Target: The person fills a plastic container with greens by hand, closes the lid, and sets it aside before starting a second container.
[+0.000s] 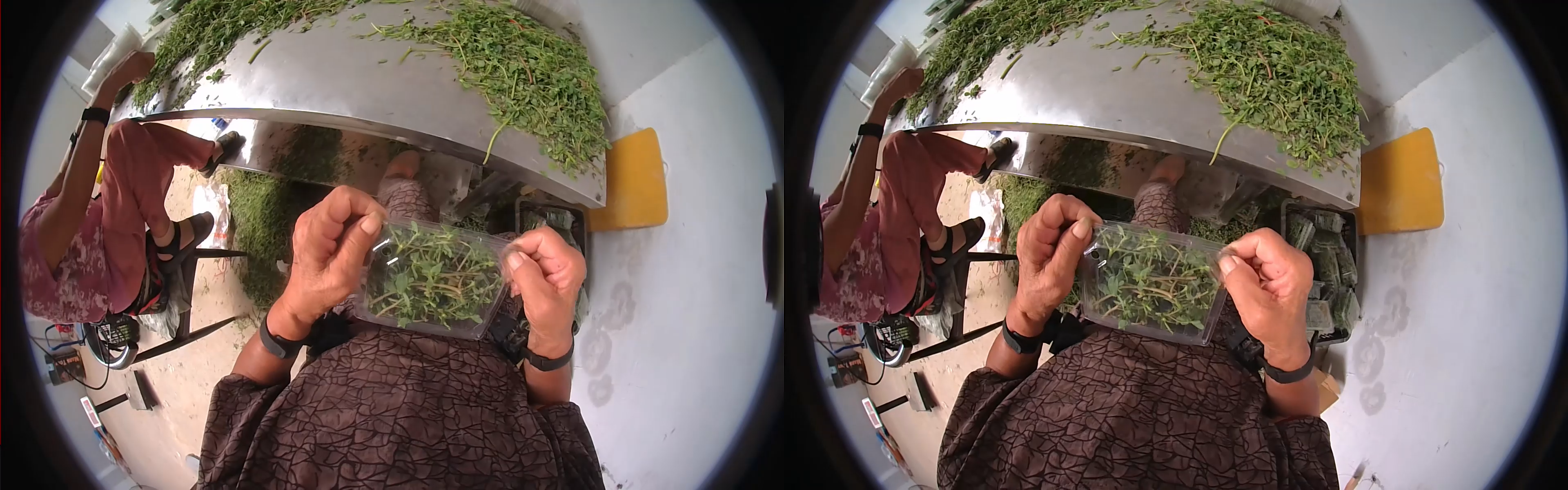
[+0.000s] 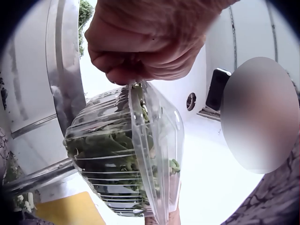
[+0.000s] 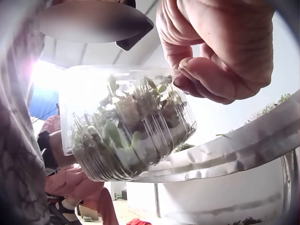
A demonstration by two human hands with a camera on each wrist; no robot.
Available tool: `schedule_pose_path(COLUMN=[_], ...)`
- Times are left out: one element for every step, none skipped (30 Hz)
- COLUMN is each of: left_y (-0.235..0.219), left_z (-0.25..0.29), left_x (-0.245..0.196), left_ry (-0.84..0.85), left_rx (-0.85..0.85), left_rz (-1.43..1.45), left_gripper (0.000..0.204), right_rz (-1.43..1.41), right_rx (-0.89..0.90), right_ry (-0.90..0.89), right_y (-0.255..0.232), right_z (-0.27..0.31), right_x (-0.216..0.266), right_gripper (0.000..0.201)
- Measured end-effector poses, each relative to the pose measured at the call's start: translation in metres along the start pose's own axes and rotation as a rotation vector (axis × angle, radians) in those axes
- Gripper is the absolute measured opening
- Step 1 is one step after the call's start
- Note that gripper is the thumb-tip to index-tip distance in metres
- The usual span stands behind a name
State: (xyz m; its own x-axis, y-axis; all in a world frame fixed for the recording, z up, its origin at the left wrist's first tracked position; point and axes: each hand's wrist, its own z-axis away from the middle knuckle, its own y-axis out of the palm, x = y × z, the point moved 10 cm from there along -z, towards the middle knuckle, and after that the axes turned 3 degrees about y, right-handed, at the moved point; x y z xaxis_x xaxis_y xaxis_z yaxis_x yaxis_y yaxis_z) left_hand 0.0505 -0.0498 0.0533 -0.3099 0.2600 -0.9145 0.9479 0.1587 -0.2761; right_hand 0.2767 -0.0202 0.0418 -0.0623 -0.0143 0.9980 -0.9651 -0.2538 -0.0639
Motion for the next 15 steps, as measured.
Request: schedule_pose_path(left_y=[-0.001, -0.001, -0.001, -0.002, -0.003, -0.002, -0.001, 0.0, 0.004, 0.005, 0.009, 0.014, 0.018, 0.019, 0.021], left_z=[0.0, 0.0, 0.0, 0.0, 0.0, -0.002, -0.005, -0.005, -0.004, -0.003, -0.002, -0.001, -0.002, -0.002, 0.0], left_x=[-0.006, -0.012, -0.013, -0.019, -0.024, -0.02, -0.01, -0.002, 0.016, 0.018, 0.031, 0.044, 0.048, 0.049, 0.055], left_ry=[0.046, 0.092, 0.091, 0.145, 0.199, 0.193, 0.142, 0.091, -0.094, -0.097, -0.199, -0.302, -0.289, -0.293, -0.361], left_rx=[-0.007, -0.014, -0.015, -0.027, -0.037, -0.032, -0.034, -0.035, -0.001, 0.007, 0.031, 0.056, 0.072, 0.079, 0.111], left_rz=[-0.018, -0.036, -0.036, -0.067, -0.097, -0.095, -0.066, -0.036, 0.04, 0.045, 0.113, 0.179, 0.208, 0.208, 0.217], left_gripper=[0.01, 0.01, 0.01, 0.01, 0.011, 0.011, 0.011, 0.012, 0.015, 0.015, 0.015, 0.016, 0.016, 0.016, 0.016], right_rz=[0.003, 0.006, 0.006, 0.015, 0.024, 0.024, 0.034, 0.046, 0.06, 0.063, 0.046, 0.028, 0.045, 0.044, 0.026], right_rx=[-0.004, -0.008, -0.006, -0.014, -0.024, -0.026, -0.041, -0.056, -0.064, -0.071, -0.061, -0.051, -0.067, -0.072, -0.07], right_ry=[-0.053, -0.105, -0.104, -0.141, -0.176, -0.169, -0.141, -0.113, -0.107, -0.101, -0.071, -0.041, 0.023, 0.029, 0.047], right_y=[-0.001, -0.002, -0.003, -0.004, -0.005, -0.004, -0.004, -0.004, -0.003, -0.004, -0.003, -0.002, -0.004, -0.005, -0.005], right_z=[0.002, 0.003, 0.003, 0.004, 0.005, 0.004, 0.001, -0.001, -0.004, -0.006, -0.008, -0.01, -0.011, -0.012, -0.014], right_x=[0.007, 0.013, 0.012, 0.015, 0.017, 0.015, 0.012, 0.008, 0.004, 0.001, -0.003, -0.007, -0.013, -0.016, -0.02], right_gripper=[0.004, 0.004, 0.004, 0.005, 0.005, 0.005, 0.006, 0.007, 0.009, 0.009, 0.009, 0.01, 0.01, 0.01, 0.01])
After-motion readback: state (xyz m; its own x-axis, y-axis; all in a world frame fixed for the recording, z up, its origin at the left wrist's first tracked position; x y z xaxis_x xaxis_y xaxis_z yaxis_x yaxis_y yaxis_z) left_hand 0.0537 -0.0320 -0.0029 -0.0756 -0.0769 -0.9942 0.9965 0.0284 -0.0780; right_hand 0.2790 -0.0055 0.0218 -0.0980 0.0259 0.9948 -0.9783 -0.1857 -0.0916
